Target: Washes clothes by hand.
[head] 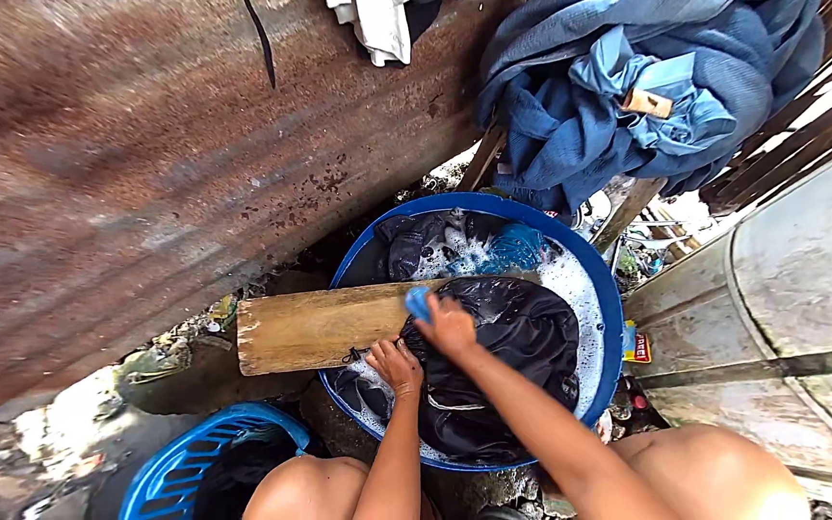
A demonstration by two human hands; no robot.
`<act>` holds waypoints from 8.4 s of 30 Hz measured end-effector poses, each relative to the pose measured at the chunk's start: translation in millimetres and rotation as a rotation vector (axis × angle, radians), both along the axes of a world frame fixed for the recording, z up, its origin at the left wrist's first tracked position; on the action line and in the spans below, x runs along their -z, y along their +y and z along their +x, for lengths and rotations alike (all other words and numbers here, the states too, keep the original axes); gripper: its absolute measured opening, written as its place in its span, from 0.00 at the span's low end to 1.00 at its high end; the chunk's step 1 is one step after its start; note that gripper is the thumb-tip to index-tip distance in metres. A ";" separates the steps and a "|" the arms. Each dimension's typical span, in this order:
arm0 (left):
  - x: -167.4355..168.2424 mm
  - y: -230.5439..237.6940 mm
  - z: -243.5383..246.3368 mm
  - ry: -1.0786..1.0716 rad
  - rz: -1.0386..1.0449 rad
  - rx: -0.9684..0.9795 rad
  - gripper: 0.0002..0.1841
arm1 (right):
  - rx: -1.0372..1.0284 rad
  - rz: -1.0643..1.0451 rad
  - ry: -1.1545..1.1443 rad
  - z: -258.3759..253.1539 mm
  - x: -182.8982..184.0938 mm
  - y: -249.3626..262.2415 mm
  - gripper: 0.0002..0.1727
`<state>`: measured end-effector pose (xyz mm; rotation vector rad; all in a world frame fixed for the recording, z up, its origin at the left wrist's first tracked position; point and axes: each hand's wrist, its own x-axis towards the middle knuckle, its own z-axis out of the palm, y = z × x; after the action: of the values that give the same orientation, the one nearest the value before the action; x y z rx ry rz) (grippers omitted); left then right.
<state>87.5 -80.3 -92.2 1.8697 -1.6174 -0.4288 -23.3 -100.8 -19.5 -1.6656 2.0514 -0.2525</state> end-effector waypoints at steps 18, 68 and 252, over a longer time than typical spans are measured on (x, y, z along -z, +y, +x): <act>-34.4 16.2 -14.1 -0.027 0.245 -0.037 0.16 | -0.484 0.646 -0.081 -103.3 9.0 116.6 0.41; -47.4 -42.2 13.6 1.220 0.491 -0.422 0.22 | 0.085 -0.023 -0.206 32.3 -12.6 3.2 0.42; -160.9 -22.9 29.1 0.430 -0.104 -0.054 0.12 | 0.580 -0.265 -1.002 -169.1 -77.2 75.3 0.24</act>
<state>116.6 -103.2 68.7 1.6051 -1.2732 -0.6592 -192.4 -25.5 57.7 -0.7077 1.6366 -1.2930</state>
